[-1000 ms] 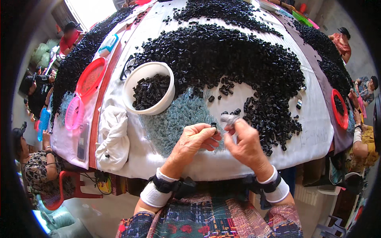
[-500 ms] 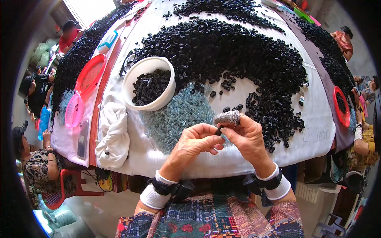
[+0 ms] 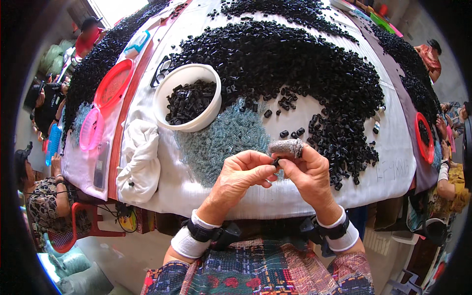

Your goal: Manually sort and assemble small black plastic components by hand at a workstation.

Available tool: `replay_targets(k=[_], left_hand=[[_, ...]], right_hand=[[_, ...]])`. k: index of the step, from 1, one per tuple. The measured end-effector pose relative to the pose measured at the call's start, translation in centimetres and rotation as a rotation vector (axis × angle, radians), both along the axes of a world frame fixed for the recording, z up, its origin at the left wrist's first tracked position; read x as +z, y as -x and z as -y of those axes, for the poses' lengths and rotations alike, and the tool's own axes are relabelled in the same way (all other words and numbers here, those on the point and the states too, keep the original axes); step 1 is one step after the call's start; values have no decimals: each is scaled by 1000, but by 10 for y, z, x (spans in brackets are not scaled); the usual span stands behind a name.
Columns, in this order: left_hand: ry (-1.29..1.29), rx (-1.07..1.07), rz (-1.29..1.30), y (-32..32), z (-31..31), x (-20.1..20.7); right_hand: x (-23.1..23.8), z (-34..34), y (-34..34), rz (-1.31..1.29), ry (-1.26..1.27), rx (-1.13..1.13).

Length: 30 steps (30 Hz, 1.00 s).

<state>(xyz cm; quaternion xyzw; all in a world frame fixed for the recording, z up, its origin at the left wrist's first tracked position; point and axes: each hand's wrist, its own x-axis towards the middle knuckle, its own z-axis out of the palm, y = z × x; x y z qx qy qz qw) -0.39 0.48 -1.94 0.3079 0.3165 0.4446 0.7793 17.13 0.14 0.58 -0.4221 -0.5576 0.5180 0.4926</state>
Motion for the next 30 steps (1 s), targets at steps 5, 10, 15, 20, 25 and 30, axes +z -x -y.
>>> replay_targets(k=[5, 10, 15, 20, 25, 30], left_hand=[[-95, 37, -66, -3, -1, 0], [-166, 80, -172, -8, -1, 2], [-17, 12, -192, -7, -1, 15], [-25, -58, -283, 0, -4, 14], [-72, -67, -304, -1, -4, 7], [-123, 38, -248, -5, 0, 5]], right_hand=[[8, 2, -1, -24, 81, 16], [6, 1, -1, 19, 115, -38], [-7, -2, 0, 78, -106, -104], [-8, -3, 0, 408, -404, -84], [-6, -1, 2, 444, -394, -103], [-5, -3, 4, 469, -478, -131]])
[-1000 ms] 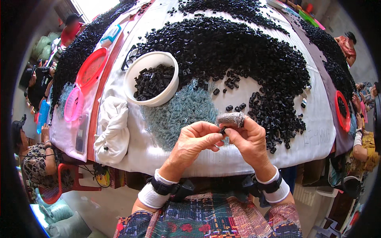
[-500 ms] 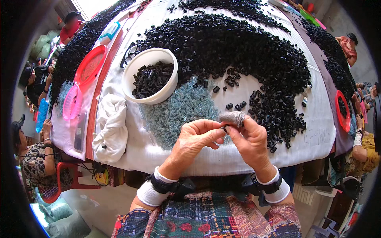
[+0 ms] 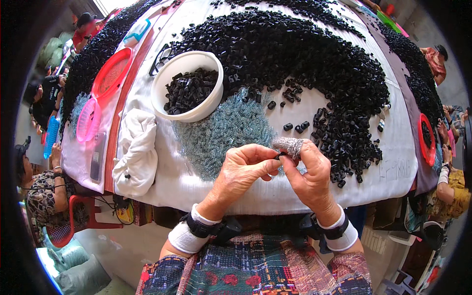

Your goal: Manually sort and assemble small black plastic components by hand at a workstation.

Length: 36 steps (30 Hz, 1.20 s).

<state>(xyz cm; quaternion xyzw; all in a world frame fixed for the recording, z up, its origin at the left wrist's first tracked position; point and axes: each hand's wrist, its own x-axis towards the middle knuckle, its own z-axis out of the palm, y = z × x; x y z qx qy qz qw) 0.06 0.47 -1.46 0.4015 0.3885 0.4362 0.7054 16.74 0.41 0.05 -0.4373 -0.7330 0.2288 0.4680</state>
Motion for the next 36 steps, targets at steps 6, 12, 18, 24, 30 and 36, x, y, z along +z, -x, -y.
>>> replay_targets(k=[6, 12, 18, 24, 30, 36], left_hand=[[-7, 46, -7, -1, 2, -6], [8, 28, 50, 0, 2, -3], [-66, 72, -8, -1, 6, -7], [-36, 51, 6, -2, 3, 1], [-107, 72, 22, 0, 4, -4], [5, 40, 74, 2, 2, 1]], right_hand=[[-4, 1, 2, 55, -44, -43], [-13, 1, -1, -388, 307, 7], [-5, 1, 2, 213, -245, -55], [-10, 6, 5, -298, 200, -82], [-5, 3, 11, 134, -329, -115], [-5, 3, 5, -468, 305, -122]])
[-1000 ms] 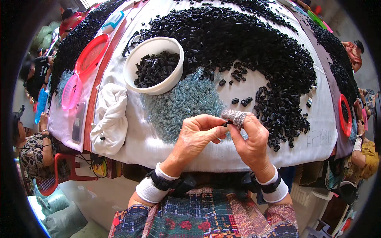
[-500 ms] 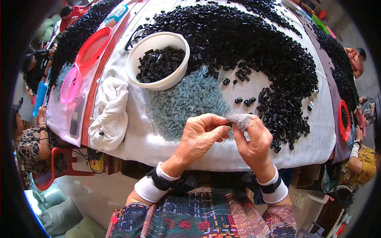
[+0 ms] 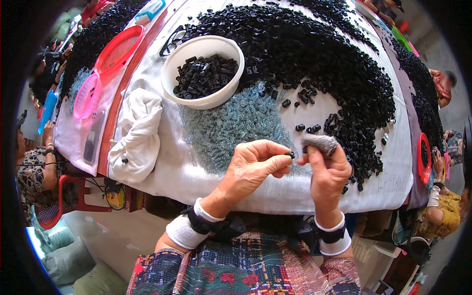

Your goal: Manually sort and assemble small black plastic components by hand at a workstation.

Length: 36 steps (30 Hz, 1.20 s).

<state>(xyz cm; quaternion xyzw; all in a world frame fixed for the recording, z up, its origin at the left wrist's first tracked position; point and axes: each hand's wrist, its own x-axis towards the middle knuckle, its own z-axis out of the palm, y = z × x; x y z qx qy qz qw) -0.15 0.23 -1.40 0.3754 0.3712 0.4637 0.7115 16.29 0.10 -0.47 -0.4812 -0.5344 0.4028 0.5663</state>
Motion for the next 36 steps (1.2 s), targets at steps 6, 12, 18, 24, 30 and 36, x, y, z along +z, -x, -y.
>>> replay_targets(k=[6, 12, 18, 24, 30, 36], left_hand=[[91, 29, 131, 3, -1, -6], [86, 30, 139, 4, 1, -1], [49, 21, 96, 4, 2, -2], [43, 18, 92, 5, 4, -1], [36, 25, 59, 6, 4, -2], [41, 46, 34, 4, 5, -3]], right_hand=[[5, -1, 2, -80, -3, -27], [5, 1, 8, 129, -121, -29], [-1, -1, 10, 219, -261, -19], [2, 0, 11, 272, -278, -11], [2, 1, 9, 355, -235, -11], [-1, 0, 10, 402, -252, -13]])
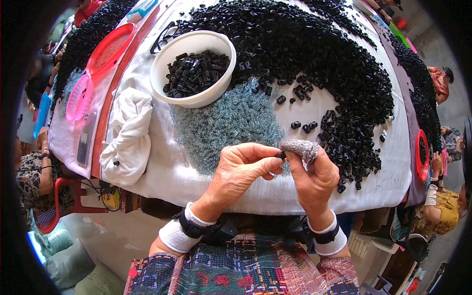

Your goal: Manually sort and assemble small black plastic components by hand at a workstation.

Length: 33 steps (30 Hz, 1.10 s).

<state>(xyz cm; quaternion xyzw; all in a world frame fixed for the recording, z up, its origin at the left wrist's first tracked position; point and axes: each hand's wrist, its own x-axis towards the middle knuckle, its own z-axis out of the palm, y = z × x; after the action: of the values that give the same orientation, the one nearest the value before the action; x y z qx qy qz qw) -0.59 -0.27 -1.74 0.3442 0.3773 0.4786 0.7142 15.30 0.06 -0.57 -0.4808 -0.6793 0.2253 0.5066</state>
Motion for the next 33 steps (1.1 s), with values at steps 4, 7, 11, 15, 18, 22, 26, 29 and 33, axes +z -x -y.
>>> replay_targets(k=[4, 7, 11, 15, 18, 22, 26, 29, 33], left_hand=[[-13, 8, -45, 0, 0, -2], [-36, 5, -88, 1, -1, -3], [-31, 7, -103, -2, -1, -3], [-6, 34, -128, -6, 1, -7], [2, 44, -140, -7, 0, -7], [26, 26, -153, -8, -3, -6], [58, 25, -172, -9, -4, -1], [86, 26, -172, -9, -4, 0], [105, 29, -127, -9, -4, -3]], right_hand=[[-4, -6, -3, 70, -113, 27], [-3, -7, -6, 126, -171, 81], [-4, -3, -5, 152, -135, 54], [-10, -2, -7, 225, -176, 63], [-6, -2, -6, 245, -161, 60], [-8, -4, -4, 243, -166, 49], [-7, -4, -4, 257, -211, 56], [-11, -3, -3, 226, -174, 70], [-10, -1, -3, 170, -75, 108]])
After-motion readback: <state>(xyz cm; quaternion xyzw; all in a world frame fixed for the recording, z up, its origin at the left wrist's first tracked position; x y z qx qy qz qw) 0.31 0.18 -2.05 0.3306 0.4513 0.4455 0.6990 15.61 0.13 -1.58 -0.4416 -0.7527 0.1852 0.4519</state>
